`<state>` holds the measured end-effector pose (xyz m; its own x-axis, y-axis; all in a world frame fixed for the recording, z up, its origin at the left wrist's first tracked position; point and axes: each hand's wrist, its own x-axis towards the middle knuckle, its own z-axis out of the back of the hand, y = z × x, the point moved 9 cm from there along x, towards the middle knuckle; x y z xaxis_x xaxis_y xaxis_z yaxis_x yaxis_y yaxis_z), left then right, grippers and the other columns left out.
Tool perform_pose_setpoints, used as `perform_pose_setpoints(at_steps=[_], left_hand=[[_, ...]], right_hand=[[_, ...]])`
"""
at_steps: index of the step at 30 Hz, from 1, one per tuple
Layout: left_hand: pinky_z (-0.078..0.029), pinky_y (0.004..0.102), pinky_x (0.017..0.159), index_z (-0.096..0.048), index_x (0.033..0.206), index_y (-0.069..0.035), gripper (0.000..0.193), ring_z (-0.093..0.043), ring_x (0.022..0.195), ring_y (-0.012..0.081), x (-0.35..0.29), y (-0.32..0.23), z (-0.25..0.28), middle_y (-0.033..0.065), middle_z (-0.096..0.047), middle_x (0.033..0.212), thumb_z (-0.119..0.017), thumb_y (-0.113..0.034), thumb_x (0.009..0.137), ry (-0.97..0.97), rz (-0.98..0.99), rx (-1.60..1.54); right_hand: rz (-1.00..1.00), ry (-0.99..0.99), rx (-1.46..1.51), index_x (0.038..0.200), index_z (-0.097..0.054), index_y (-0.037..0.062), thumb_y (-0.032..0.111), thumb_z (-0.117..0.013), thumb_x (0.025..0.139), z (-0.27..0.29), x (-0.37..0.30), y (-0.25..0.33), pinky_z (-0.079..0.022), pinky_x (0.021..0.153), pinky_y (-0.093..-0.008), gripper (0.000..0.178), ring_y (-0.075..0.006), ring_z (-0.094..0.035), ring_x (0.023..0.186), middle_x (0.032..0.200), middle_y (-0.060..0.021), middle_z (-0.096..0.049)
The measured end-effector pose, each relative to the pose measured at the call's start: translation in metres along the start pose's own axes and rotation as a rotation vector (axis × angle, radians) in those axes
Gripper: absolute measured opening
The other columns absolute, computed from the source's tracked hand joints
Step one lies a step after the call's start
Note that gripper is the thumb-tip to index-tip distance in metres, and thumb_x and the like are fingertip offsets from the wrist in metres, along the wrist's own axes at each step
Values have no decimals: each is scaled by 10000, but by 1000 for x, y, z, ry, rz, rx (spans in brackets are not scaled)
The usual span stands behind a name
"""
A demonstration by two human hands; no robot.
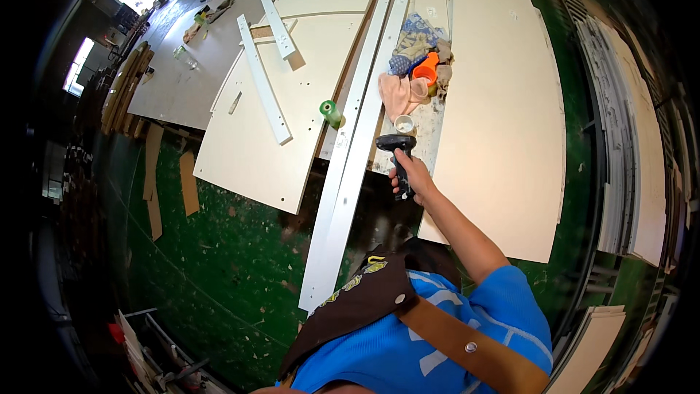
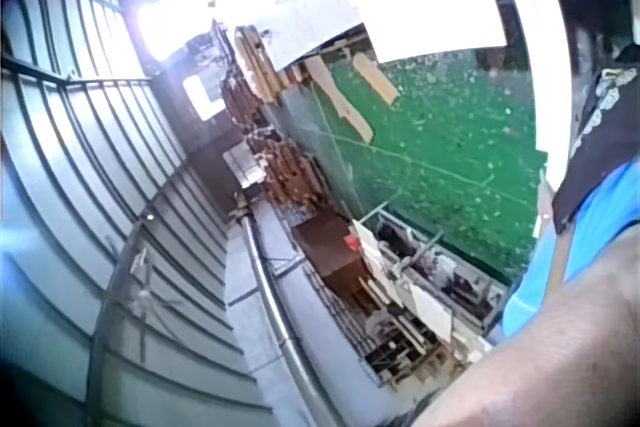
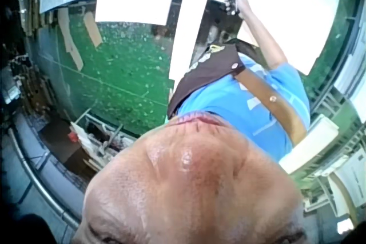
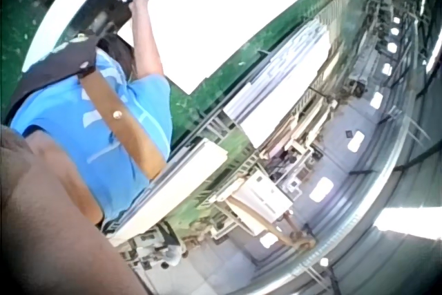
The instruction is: The person assembles a white wooden furniture frame on a workbench. They use a power drill to fasten long white strips to a larger panel, then apply a white substance from a small container to the edges of the strips using a small tool.
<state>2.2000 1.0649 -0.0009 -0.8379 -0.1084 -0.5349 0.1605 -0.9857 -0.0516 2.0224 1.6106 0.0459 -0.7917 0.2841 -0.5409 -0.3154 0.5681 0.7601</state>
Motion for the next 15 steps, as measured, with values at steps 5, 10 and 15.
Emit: perform_pose_setpoints(at_steps=[5,10,15], left_hand=[[-481,474,730,-325,1307,-48,739,-584,872,394,-12,52,-65,206,-594,941,-699,-217,693,150,108,-14],[-479,488,720,-354,1263,-49,675,-589,862,405,17,40,-92,216,-604,925,-682,-250,709,223,99,-16],[-476,501,710,-383,1220,-50,615,-593,852,417,5,59,-96,226,-613,909,-665,-283,725,278,149,-11]], right_hand=[[48,38,-47,1051,-507,11,501,-567,874,-3,20,21,-484,457,-279,525,-131,-551,535,709,-59,-568],[116,42,25,976,-528,37,486,-590,864,6,79,74,-481,458,-296,467,-155,-547,521,704,-63,-569],[236,-55,143,903,-546,23,488,-609,849,30,174,142,-492,451,-323,472,-183,-553,519,692,-97,-571]])
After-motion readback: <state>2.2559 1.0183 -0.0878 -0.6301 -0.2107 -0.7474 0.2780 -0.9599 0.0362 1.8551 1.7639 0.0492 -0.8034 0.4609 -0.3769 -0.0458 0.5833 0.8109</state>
